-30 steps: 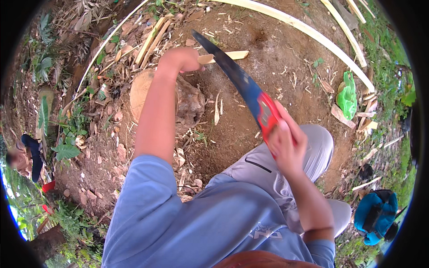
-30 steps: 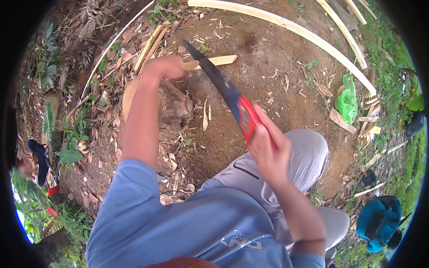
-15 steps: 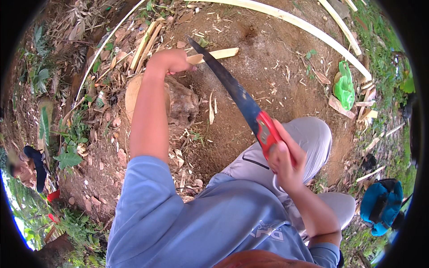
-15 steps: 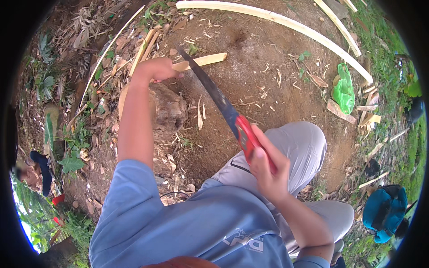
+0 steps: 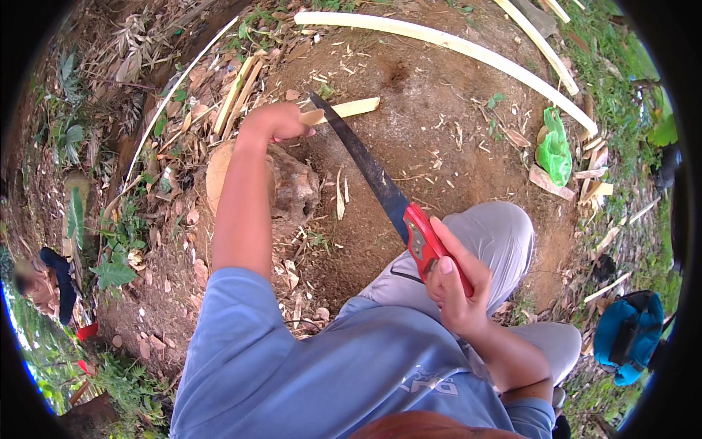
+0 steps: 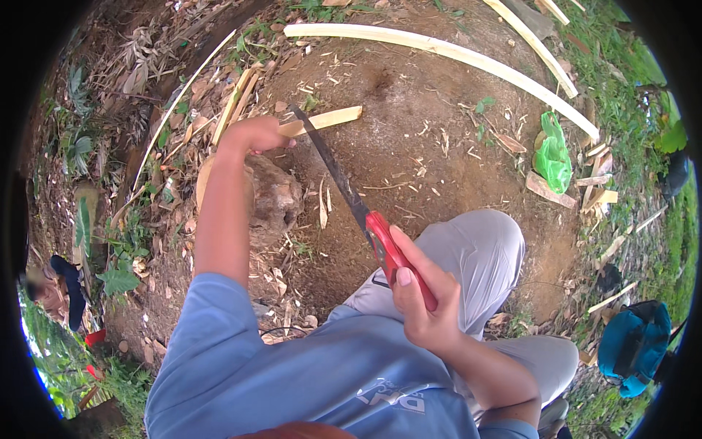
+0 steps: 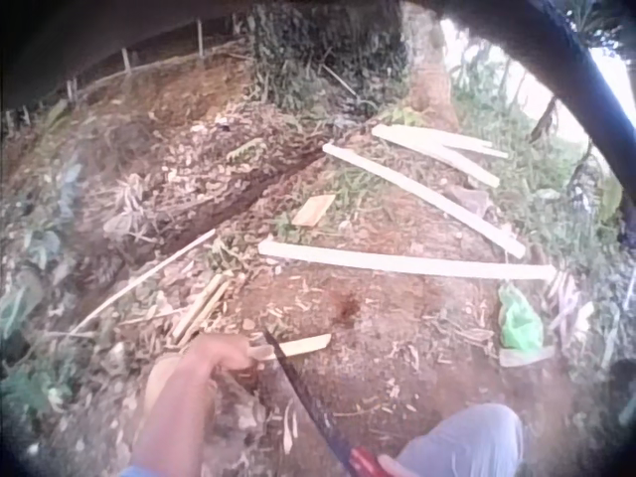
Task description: The person sits on the ground and uses a red hand saw to cut a piece of wood resting on a log. They saw through the wood, separating it into smaller pieces, and place the cut pieces on the ground nearby.
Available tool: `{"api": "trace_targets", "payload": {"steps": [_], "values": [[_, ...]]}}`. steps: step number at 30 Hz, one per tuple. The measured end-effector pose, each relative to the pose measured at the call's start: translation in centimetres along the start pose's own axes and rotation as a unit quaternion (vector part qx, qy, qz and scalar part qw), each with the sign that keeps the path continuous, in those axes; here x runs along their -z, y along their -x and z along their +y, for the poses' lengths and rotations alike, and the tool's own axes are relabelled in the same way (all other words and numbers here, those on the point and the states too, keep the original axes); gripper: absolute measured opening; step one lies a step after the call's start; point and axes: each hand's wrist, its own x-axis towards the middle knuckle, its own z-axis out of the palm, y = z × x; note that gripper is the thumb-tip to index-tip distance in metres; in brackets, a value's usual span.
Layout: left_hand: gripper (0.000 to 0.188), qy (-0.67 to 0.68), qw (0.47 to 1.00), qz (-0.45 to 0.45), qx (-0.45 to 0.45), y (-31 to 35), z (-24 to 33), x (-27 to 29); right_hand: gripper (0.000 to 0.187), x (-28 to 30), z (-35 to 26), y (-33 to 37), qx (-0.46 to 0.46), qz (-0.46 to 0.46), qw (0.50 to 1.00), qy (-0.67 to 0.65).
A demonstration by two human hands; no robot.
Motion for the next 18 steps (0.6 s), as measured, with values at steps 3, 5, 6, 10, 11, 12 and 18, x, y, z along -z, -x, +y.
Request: {"api": "trace_targets", "payload": {"steps": [3,5,6,10,11,12,18], "values": [[0.057,0.015,1.0,-0.003,-0.003,-0.4,0.2,-0.1,0.048,-0.4,0.3,0.2,0.014,0.027,1.0,0.006],[0.056,0.012,1.0,-0.001,-0.003,-1.1,0.1,-0.4,0.047,0.0,0.5,-0.1,-0.016,0.05,0.997,-0.061],[0.056,0.007,1.0,-0.001,0.003,-1.0,-0.3,-0.6,0.047,0.4,-0.2,-0.6,-0.033,0.039,0.994,-0.096],[0.053,-0.018,1.0,0.016,0.003,-0.2,-0.5,-0.9,0.046,0.9,-1.4,-5.6,-0.07,0.006,0.985,-0.158],[0.053,-0.013,1.0,0.019,0.0,0.2,-0.8,-1.2,0.046,0.0,-0.6,-7.3,-0.072,-0.001,0.985,-0.156],[0.053,-0.01,1.0,0.025,-0.004,0.4,-0.9,-1.4,0.045,-1.4,1.6,-9.2,-0.057,0.0,0.99,-0.132],[0.053,-0.025,0.999,0.026,-0.016,-0.3,0.7,-0.4,0.043,-9.7,10.3,-22.5,0.092,0.074,0.988,-0.101]]}}
